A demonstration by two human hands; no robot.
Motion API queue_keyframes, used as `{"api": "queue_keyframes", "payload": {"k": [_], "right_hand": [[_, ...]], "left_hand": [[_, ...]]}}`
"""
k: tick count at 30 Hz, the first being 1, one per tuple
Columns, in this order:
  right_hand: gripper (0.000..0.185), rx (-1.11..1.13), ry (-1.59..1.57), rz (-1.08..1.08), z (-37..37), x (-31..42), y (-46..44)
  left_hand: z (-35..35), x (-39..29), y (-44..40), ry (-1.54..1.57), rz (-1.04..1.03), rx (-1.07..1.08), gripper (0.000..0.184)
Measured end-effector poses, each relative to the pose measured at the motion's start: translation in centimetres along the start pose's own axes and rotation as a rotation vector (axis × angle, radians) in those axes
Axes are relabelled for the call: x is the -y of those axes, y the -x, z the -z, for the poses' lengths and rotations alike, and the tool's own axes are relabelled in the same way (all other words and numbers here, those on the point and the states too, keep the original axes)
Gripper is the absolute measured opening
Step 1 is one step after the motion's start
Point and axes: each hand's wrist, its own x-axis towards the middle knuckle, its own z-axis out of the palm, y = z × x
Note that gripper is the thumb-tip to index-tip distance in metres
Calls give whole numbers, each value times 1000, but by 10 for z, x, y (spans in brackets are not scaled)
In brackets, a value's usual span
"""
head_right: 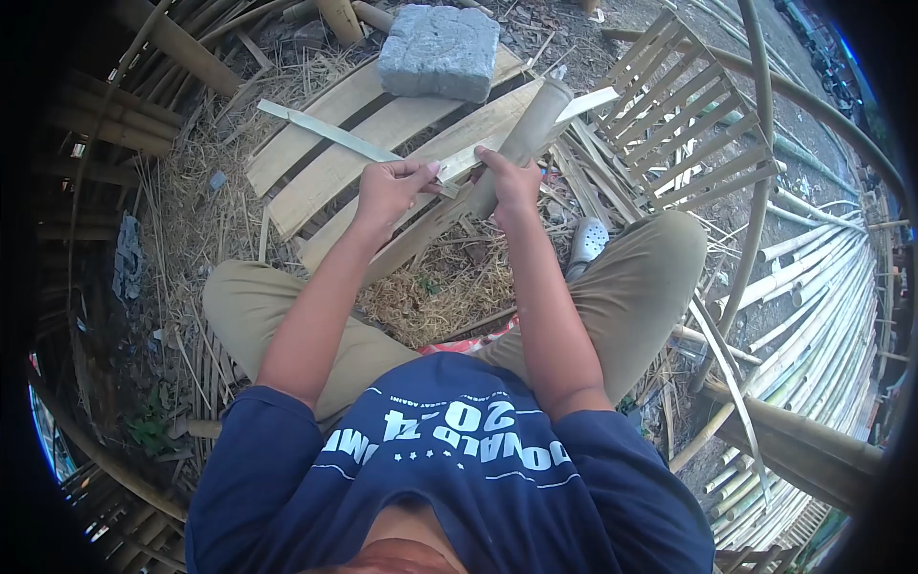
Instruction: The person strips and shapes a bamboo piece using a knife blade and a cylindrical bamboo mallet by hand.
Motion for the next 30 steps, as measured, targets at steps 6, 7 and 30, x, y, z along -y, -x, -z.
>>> {"api": "queue_keyframes", "payload": {"k": [6,7,30], "right_hand": [[37,51,186,106,1,-11,-19],[37,49,189,117,1,-13,-19],[38,29,320,178,6,-23,-28]], "left_hand": [[2,14,-6,14,160,27,22],[1,18,-9,41,174,25,22],[14,43,-38,186,534,78,21]]}}
